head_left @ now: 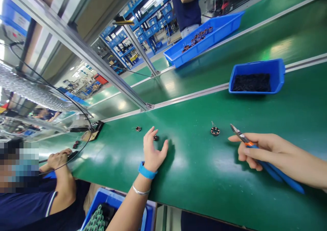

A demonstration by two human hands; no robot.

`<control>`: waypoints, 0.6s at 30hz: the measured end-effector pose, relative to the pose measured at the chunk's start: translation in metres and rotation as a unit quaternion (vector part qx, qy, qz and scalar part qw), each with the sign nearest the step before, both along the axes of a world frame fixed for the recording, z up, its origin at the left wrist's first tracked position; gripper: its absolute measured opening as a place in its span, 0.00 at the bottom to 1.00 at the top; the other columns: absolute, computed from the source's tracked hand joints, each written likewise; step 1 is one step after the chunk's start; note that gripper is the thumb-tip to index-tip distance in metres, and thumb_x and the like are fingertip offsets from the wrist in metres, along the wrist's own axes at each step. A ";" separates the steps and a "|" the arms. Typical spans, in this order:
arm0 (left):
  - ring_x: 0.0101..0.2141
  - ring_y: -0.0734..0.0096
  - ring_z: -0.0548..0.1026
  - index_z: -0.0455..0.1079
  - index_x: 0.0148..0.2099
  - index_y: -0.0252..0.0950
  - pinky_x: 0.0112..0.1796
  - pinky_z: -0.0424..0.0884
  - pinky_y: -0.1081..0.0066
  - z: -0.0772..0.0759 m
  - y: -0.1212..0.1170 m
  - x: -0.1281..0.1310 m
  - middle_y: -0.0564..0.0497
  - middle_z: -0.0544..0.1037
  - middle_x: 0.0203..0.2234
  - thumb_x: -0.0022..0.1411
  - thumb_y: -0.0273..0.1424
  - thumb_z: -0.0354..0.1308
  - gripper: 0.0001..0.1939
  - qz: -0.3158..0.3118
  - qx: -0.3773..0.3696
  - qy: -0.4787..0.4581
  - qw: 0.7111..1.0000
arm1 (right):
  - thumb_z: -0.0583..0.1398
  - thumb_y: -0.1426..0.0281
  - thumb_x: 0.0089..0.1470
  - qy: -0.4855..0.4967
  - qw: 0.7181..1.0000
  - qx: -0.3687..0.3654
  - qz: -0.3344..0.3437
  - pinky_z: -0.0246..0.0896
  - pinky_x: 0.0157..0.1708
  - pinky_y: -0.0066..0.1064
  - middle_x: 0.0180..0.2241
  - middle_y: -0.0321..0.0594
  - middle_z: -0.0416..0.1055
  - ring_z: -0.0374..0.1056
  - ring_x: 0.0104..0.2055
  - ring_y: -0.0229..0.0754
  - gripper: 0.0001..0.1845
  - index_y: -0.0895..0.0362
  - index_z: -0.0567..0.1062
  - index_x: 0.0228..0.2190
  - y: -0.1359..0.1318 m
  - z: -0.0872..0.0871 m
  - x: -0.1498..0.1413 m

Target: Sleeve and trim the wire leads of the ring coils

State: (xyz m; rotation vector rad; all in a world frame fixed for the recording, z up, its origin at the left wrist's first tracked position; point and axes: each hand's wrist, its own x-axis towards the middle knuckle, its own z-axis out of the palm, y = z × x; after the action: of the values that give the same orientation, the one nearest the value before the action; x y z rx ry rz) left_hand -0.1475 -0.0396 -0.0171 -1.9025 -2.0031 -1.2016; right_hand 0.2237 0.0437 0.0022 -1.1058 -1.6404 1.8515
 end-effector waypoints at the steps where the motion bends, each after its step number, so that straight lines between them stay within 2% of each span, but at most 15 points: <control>1: 0.62 0.44 0.78 0.72 0.58 0.36 0.62 0.75 0.42 -0.001 0.005 0.014 0.33 0.79 0.60 0.64 0.36 0.67 0.22 -0.020 0.007 0.005 1.000 | 0.69 0.33 0.47 0.002 1.000 -0.006 0.002 0.74 0.26 0.37 0.29 0.43 0.78 0.69 0.25 0.42 0.46 0.57 0.84 0.52 -0.001 0.000 -0.001; 2: 0.60 0.46 0.79 0.72 0.59 0.36 0.60 0.76 0.45 -0.002 0.011 0.033 0.35 0.80 0.58 0.64 0.37 0.68 0.24 -0.062 -0.010 -0.002 0.998 | 0.69 0.33 0.46 0.004 1.000 -0.010 0.001 0.73 0.26 0.37 0.29 0.43 0.78 0.69 0.24 0.42 0.47 0.57 0.83 0.51 -0.001 0.000 -0.003; 4: 0.52 0.49 0.82 0.71 0.60 0.36 0.55 0.79 0.49 -0.005 0.029 0.074 0.38 0.82 0.53 0.59 0.42 0.74 0.32 -0.135 -0.095 -0.029 0.986 | 0.70 0.32 0.43 0.002 1.000 -0.017 -0.005 0.72 0.25 0.37 0.29 0.42 0.78 0.68 0.24 0.41 0.48 0.58 0.83 0.51 0.000 0.000 -0.004; 5: 0.50 0.50 0.82 0.71 0.59 0.36 0.53 0.80 0.49 -0.005 0.040 0.094 0.39 0.82 0.51 0.55 0.44 0.77 0.35 -0.144 -0.139 -0.039 0.979 | 0.70 0.32 0.42 0.000 1.000 -0.018 -0.010 0.72 0.25 0.37 0.28 0.42 0.78 0.68 0.24 0.41 0.49 0.58 0.83 0.50 0.001 -0.001 -0.003; 7: 0.51 0.46 0.80 0.74 0.55 0.37 0.55 0.77 0.45 -0.004 0.060 0.127 0.40 0.82 0.50 0.47 0.46 0.82 0.38 -0.127 -0.189 -0.043 0.973 | 0.71 0.32 0.40 -0.004 1.000 -0.022 -0.022 0.72 0.26 0.38 0.27 0.41 0.78 0.68 0.24 0.41 0.48 0.58 0.84 0.48 0.003 -0.002 -0.001; 10: 0.48 0.50 0.81 0.76 0.43 0.38 0.54 0.77 0.48 0.002 0.077 0.149 0.44 0.83 0.43 0.53 0.37 0.80 0.20 -0.127 -0.224 -0.080 0.963 | 0.71 0.32 0.39 -0.008 0.999 -0.023 -0.041 0.72 0.25 0.37 0.27 0.41 0.78 0.68 0.23 0.41 0.47 0.57 0.85 0.46 0.007 -0.002 0.002; 12: 0.43 0.57 0.82 0.75 0.37 0.38 0.52 0.78 0.53 0.006 0.074 0.149 0.47 0.83 0.38 0.56 0.30 0.76 0.12 -0.159 -0.230 -0.159 0.947 | 0.71 0.30 0.38 -0.009 0.999 -0.019 -0.045 0.72 0.25 0.37 0.27 0.42 0.79 0.68 0.23 0.41 0.48 0.57 0.85 0.45 0.007 -0.004 0.002; 14: 0.40 0.62 0.82 0.75 0.38 0.37 0.50 0.79 0.59 0.008 0.060 0.145 0.47 0.85 0.37 0.55 0.27 0.75 0.12 -0.207 -0.243 -0.279 0.906 | 0.70 0.29 0.39 -0.009 0.999 -0.006 -0.047 0.74 0.26 0.38 0.28 0.43 0.80 0.69 0.23 0.41 0.48 0.56 0.86 0.45 0.006 -0.006 0.002; 16: 0.38 0.66 0.83 0.76 0.40 0.35 0.46 0.80 0.64 0.009 0.041 0.143 0.45 0.86 0.38 0.52 0.30 0.78 0.16 -0.241 -0.279 -0.405 0.837 | 0.70 0.29 0.40 -0.011 0.998 0.027 -0.057 0.77 0.29 0.38 0.34 0.48 0.83 0.72 0.26 0.43 0.45 0.55 0.87 0.42 0.004 -0.009 0.000; 18: 0.36 0.69 0.82 0.76 0.40 0.34 0.42 0.79 0.67 0.010 0.024 0.144 0.44 0.86 0.39 0.47 0.34 0.83 0.24 -0.242 -0.324 -0.495 0.769 | 0.71 0.30 0.41 -0.012 0.995 0.063 -0.072 0.80 0.35 0.40 0.44 0.53 0.85 0.78 0.34 0.48 0.41 0.53 0.88 0.38 0.001 -0.011 -0.003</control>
State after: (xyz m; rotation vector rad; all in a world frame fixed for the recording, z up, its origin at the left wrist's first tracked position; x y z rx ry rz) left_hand -0.0038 -0.0158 -0.0069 -2.5196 -2.7868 -2.2476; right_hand 0.2203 0.0443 -0.0092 -1.1644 -1.6211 1.6274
